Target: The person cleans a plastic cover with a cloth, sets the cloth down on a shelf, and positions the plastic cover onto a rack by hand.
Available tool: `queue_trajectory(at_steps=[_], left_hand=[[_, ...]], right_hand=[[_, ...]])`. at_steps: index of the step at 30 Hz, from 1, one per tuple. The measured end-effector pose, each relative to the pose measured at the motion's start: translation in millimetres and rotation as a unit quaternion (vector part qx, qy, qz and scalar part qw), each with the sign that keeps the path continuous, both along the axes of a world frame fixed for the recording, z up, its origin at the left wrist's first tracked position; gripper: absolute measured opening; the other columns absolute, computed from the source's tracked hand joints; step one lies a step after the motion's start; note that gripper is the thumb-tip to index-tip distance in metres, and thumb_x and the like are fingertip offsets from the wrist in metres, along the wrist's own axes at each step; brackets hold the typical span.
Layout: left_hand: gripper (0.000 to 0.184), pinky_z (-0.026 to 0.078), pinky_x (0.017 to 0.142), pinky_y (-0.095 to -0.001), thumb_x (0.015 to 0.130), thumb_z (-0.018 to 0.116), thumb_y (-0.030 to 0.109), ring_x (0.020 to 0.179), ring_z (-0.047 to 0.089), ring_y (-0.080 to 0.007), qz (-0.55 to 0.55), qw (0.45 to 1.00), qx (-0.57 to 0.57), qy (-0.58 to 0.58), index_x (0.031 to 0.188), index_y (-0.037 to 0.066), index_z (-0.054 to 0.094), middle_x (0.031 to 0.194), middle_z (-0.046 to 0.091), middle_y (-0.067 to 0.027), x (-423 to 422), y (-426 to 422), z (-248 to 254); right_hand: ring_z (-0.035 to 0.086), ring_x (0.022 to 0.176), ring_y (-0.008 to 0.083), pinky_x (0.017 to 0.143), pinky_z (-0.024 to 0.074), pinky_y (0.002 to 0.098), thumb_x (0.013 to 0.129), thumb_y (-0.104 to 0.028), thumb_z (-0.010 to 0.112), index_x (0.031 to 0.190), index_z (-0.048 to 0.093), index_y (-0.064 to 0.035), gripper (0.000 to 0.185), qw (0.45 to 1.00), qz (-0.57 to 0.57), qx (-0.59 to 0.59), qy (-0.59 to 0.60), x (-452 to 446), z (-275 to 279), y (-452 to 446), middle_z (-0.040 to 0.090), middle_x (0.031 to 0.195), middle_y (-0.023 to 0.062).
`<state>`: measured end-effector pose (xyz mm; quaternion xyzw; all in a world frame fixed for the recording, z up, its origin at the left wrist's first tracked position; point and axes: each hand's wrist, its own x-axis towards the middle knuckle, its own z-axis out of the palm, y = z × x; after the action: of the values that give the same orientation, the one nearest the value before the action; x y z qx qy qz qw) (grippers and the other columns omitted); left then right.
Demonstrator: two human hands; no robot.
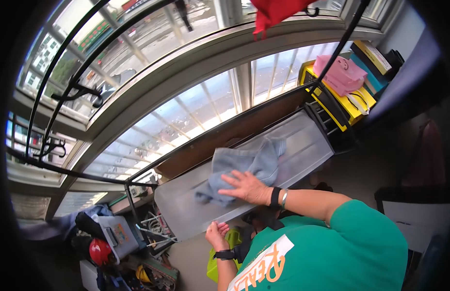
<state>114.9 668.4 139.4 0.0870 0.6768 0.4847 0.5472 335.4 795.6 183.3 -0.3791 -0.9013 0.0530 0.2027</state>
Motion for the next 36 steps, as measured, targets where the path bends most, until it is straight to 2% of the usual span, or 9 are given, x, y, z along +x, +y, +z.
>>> queue_trajectory(at_steps=[5,7,11,15,23,28,30,33,36], left_hand=[[0.020,0.055,0.053,-0.0299,0.094,0.053,0.022,0.059,0.063,-0.0201,0.018,1.000,0.000,-0.006,0.090,0.003,0.054,0.074,0.064,-0.0130,3.0,-0.9,-0.3],[0.020,0.055,0.053,-0.0300,0.094,0.053,0.022,0.059,0.063,-0.0199,0.011,1.000,-0.002,-0.005,0.090,0.003,0.054,0.074,0.064,-0.0128,4.0,-2.5,0.0],[0.020,0.055,0.054,-0.0300,0.094,0.054,0.023,0.060,0.063,-0.0199,0.001,1.000,-0.002,-0.003,0.090,0.003,0.054,0.074,0.064,-0.0127,-1.4,-8.0,1.4],[0.021,0.056,0.054,-0.0301,0.094,0.054,0.022,0.060,0.064,-0.0203,-0.029,0.999,-0.015,0.032,0.091,0.002,0.056,0.074,0.064,-0.0131,-21.6,-24.1,0.3],[0.021,0.056,0.055,-0.0296,0.094,0.052,0.020,0.061,0.065,-0.0214,-0.059,0.997,-0.028,0.042,0.096,0.000,0.056,0.078,0.065,-0.0153,-22.3,-50.4,5.6],[0.020,0.056,0.057,-0.0310,0.096,0.051,0.020,0.064,0.066,-0.0223,-0.015,1.000,-0.006,-0.002,0.098,0.001,0.056,0.080,0.066,-0.0155,-10.4,-51.6,-0.2],[0.021,0.056,0.057,-0.0309,0.096,0.050,0.021,0.064,0.066,-0.0226,-0.016,1.000,-0.009,-0.009,0.096,0.001,0.056,0.079,0.065,-0.0155,-12.5,-49.7,3.1],[0.022,0.056,0.057,-0.0304,0.096,0.051,0.021,0.064,0.065,-0.0225,-0.019,0.999,-0.006,-0.027,0.098,0.000,0.057,0.081,0.065,-0.0155,-17.4,-49.8,-1.8],[0.021,0.056,0.058,-0.0315,0.096,0.051,0.021,0.066,0.066,-0.0224,-0.006,0.999,0.023,-0.030,0.099,0.001,0.057,0.082,0.064,-0.0149,-12.1,-40.2,11.1]], right_hand=[[0.044,0.119,0.0342,0.082,0.0452,0.0462,0.084,-0.016,0.053,0.130,0.049,-0.0352,0.051,0.999,-0.029,-0.003,-0.036,37.3,-28.9,-5.2,0.039,0.142,0.0123],[0.044,0.119,0.0340,0.084,0.0451,0.0476,0.084,-0.015,0.053,0.131,0.049,-0.0354,0.051,0.977,-0.200,-0.053,-0.057,103.5,-15.9,26.3,0.037,0.142,0.0109],[0.046,0.115,0.0333,0.086,0.0447,0.0515,0.083,-0.009,0.052,0.130,0.049,-0.0347,0.054,0.906,-0.398,-0.017,-0.142,195.2,-20.6,49.5,0.040,0.139,0.0092],[0.049,0.108,0.0341,0.088,0.0453,0.0440,0.075,0.000,0.058,0.129,0.051,-0.0311,0.062,0.843,-0.536,0.000,-0.039,250.5,-0.6,37.7,0.043,0.134,0.0104],[0.047,0.118,0.0366,0.101,0.0384,0.0392,0.069,0.008,0.060,0.132,0.051,-0.0207,0.070,0.850,-0.486,0.059,0.195,227.4,54.3,-11.3,0.046,0.131,0.0163],[0.047,0.121,0.0347,0.103,0.0362,0.0375,0.069,0.012,0.057,0.132,0.051,-0.0161,0.070,0.882,-0.349,0.050,0.314,150.9,132.7,-9.2,0.046,0.131,0.0167],[0.045,0.125,0.0232,0.106,0.0333,0.0334,0.077,0.014,0.055,0.136,0.045,-0.0091,0.064,0.875,-0.268,-0.013,0.402,116.4,152.8,-8.7,0.045,0.136,0.0111],[0.041,0.126,0.0152,0.108,0.0299,0.0314,0.084,0.013,0.054,0.142,0.035,-0.0064,0.064,0.775,-0.085,-0.178,0.600,57.4,160.2,-9.6,0.042,0.139,0.0053],[0.041,0.125,0.0199,0.105,0.0314,0.0312,0.077,0.012,0.058,0.138,0.042,-0.0096,0.067,0.791,-0.032,-0.254,0.556,-8.0,148.3,-18.1,0.044,0.133,0.0094]])
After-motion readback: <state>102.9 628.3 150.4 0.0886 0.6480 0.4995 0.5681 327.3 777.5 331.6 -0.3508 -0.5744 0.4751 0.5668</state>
